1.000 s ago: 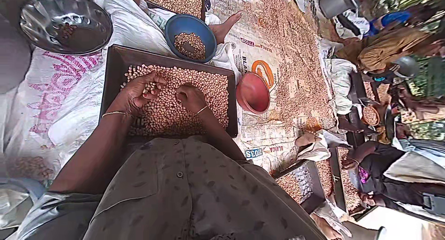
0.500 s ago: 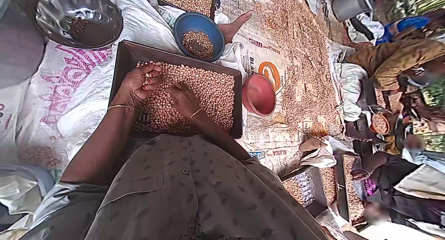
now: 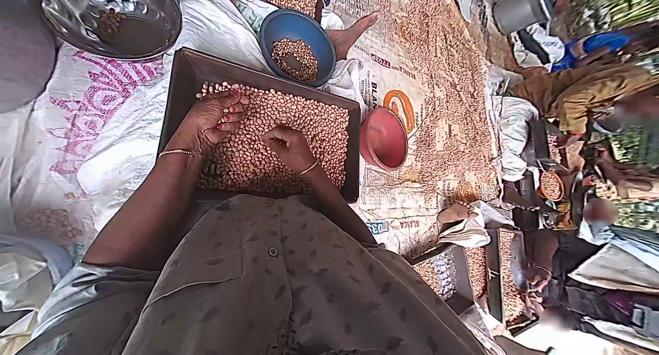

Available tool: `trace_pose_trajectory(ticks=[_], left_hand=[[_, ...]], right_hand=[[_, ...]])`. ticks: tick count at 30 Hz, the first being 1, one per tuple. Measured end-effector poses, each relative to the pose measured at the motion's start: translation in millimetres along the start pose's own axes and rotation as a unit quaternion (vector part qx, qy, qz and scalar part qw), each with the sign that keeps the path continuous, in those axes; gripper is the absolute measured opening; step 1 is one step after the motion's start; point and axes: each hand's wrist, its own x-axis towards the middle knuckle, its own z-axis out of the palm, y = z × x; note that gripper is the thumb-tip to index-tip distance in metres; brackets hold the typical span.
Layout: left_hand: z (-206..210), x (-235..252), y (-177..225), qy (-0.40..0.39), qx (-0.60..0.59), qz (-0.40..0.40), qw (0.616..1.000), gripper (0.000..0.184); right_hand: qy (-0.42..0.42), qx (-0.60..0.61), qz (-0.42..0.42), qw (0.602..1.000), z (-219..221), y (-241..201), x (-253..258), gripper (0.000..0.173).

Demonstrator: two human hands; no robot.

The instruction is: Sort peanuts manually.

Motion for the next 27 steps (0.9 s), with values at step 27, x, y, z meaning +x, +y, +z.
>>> trace_pose_trajectory(ticks=[27], left_hand=[[5.6,3.7,-0.7,0.015,0.019,-0.015,1.000,0.034]], right_hand=[[0.033,-0.289,0.171,0.941,-4.0,11.0,39.0,0.027]])
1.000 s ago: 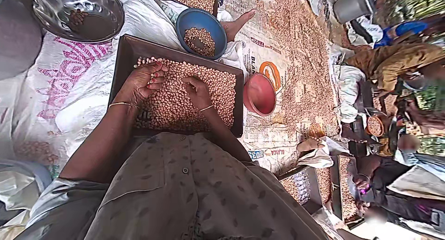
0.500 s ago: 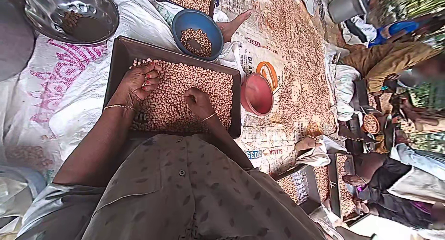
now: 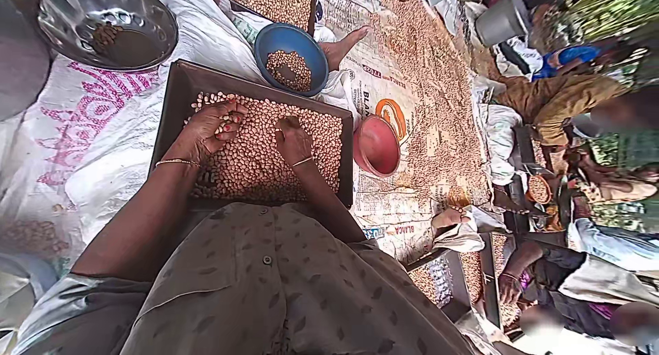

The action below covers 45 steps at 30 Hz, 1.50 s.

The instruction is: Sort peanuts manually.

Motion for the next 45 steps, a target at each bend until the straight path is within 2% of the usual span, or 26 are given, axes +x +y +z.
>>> trace_pose_trajectory(ticks=[3,5,8,10,13,15,17,19,22,26,29,31,34,37,39,41,43,45], left_hand=[[2.2,-0.2,-2.2,-0.005,0.072,-0.026,0.997,0.051],[7.7,-4.5,-1.8,-0.002,0.128,-0.054,0.990,0.061],[10.3,-3.8,-3.4,-0.017,0.092,-0.085,0.992,0.054],[5.0,0.7,-4.6,-0.040,0.018,-0.076,0.996,0.048],[0.6,-4.2,2.7,0.009,-0.048,-0.024,0.999,0.034],[-0.6,-5.9,6.9,0.040,-0.090,0.005,0.995,0.032],[-1.2,-4.8,7.8,0.041,-0.113,0.017,0.993,0.034],[-1.0,-3.6,7.2,0.044,-0.114,0.020,0.992,0.034],[-3.1,-2.0,6.2,0.038,-0.112,0.019,0.993,0.034],[-4.7,-1.5,6.5,0.034,-0.110,0.026,0.993,0.036],[-4.3,-0.8,6.1,0.041,-0.101,0.039,0.993,0.037],[-6.8,0.6,4.1,0.051,-0.060,0.038,0.996,0.043],[-0.6,-4.0,4.6,0.043,0.027,0.002,0.999,0.059],[6.8,-5.4,-0.2,-0.024,0.056,-0.044,0.997,0.062],[6.6,-3.8,-2.9,-0.076,0.031,-0.056,0.995,0.058],[2.6,-1.0,-3.7,-0.084,-0.019,-0.049,0.995,0.051],[-2.1,-0.1,-0.2,-0.025,-0.070,-0.024,0.997,0.039],[-10.1,3.6,2.8,0.028,-0.107,0.013,0.994,0.036]], right_hand=[[0.053,0.120,-0.035,0.991,-2.8,10.7,1.9,0.020],[0.079,0.257,-0.102,0.958,-9.5,6.9,2.4,0.017],[0.018,0.417,-0.144,0.897,-18.4,-15.8,-0.1,0.025],[0.032,0.388,-0.133,0.911,-8.2,-20.3,7.1,0.020],[-0.019,0.202,-0.141,0.969,9.6,-20.1,11.6,0.019],[-0.081,0.073,-0.114,0.988,10.9,-34.0,3.6,0.031],[-0.127,0.001,-0.081,0.989,7.2,-46.7,0.2,0.042],[-0.117,-0.019,-0.078,0.990,10.4,-49.5,-0.9,0.040],[-0.057,-0.014,-0.105,0.993,20.2,-44.6,-3.4,0.032],[-0.040,0.007,-0.120,0.992,22.2,-39.6,-4.4,0.028],[-0.026,0.081,-0.131,0.988,24.0,-28.0,1.1,0.022],[0.006,0.175,-0.132,0.976,25.3,-17.7,4.8,0.016],[0.053,0.366,-0.146,0.918,13.9,-12.7,9.4,0.012],[0.016,0.488,-0.165,0.857,-16.8,-26.3,12.2,0.022],[0.046,0.463,-0.163,0.870,-28.8,-24.4,22.4,0.026],[0.119,0.341,-0.132,0.923,-27.7,-8.0,38.1,0.023],[0.100,0.173,-0.075,0.977,-23.5,9.5,45.5,0.023],[0.058,0.087,-0.029,0.994,-13.7,18.6,45.6,0.025]])
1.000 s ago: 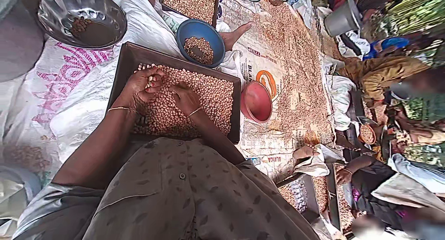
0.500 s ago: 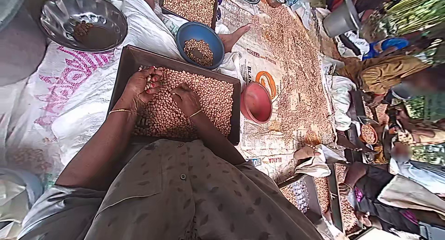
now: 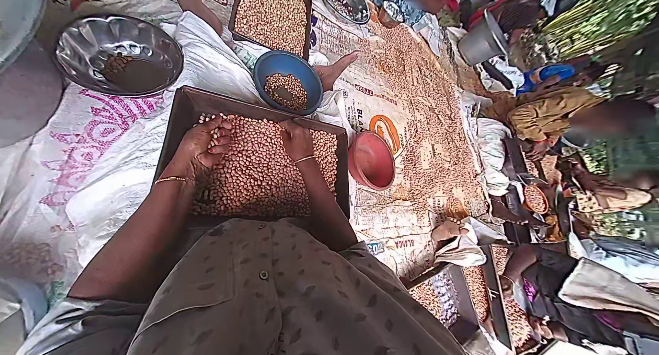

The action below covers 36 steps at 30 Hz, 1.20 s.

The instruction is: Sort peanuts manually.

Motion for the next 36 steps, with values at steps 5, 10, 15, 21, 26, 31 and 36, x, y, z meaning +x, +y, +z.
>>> trace_pose_trajectory(ticks=[5,10,15,21,26,31,36], left_hand=[[-0.3,0.1,0.5,0.020,-0.024,0.036,0.999,0.041],[-1.2,0.6,-0.6,0.020,-0.018,0.043,0.999,0.042],[5.7,-3.3,-1.1,-0.004,0.103,-0.015,0.995,0.061],[15.6,-8.3,-4.9,-0.086,0.104,-0.101,0.986,0.057],[6.2,-4.4,4.1,-0.004,-0.007,-0.018,1.000,0.036],[1.1,-1.1,3.7,0.014,-0.025,0.033,0.999,0.041],[6.7,-4.1,3.7,0.034,-0.025,0.037,0.998,0.042]], right_hand=[[-0.008,-0.022,0.008,1.000,8.8,5.0,-2.3,0.022],[0.050,0.044,-0.013,0.998,14.2,13.3,-2.6,0.017],[0.061,0.361,0.014,0.930,-0.7,0.5,-2.7,0.016],[-0.009,0.242,-0.102,0.965,-6.9,-20.3,1.5,0.018],[-0.095,-0.019,-0.051,0.994,9.6,-4.8,-1.7,0.023],[-0.091,-0.035,-0.050,0.994,11.3,-9.7,-4.4,0.020],[-0.061,-0.020,-0.066,0.996,16.6,-2.2,-4.5,0.016]])
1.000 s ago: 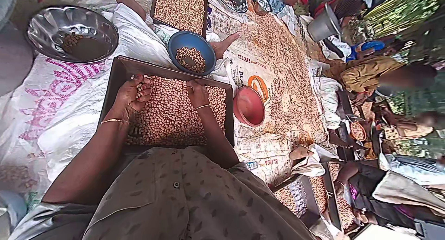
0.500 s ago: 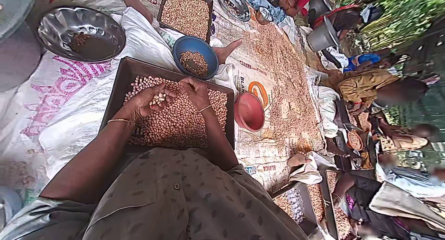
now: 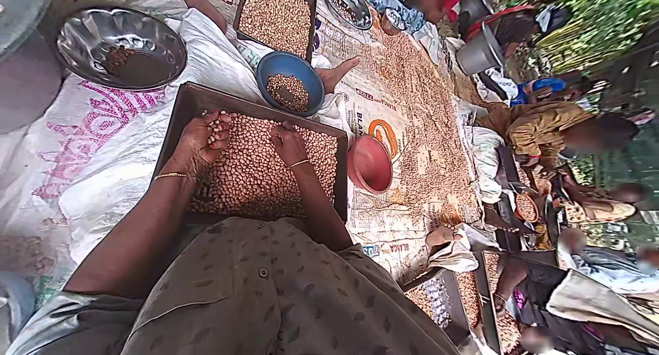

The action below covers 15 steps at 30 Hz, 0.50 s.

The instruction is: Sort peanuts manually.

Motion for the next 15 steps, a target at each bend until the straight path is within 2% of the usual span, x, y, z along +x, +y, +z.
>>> trace_pose_trajectory(ticks=[6,8,11,15], left_hand=[[-3.0,0.1,1.3,0.017,-0.029,0.031,0.999,0.042],[-3.0,0.0,1.9,0.023,-0.031,0.035,0.999,0.042],[-3.7,0.3,0.3,0.016,-0.032,0.042,0.999,0.043],[-4.6,2.0,-0.1,0.017,-0.038,0.046,0.998,0.043]], right_hand=[[0.067,0.132,0.020,0.989,-3.1,10.9,1.9,0.021],[0.059,0.144,0.025,0.988,-6.1,10.9,1.8,0.021],[0.014,0.118,0.014,0.993,-7.6,11.3,0.5,0.020],[-0.016,0.012,0.023,1.000,-3.1,-0.7,0.0,0.020]])
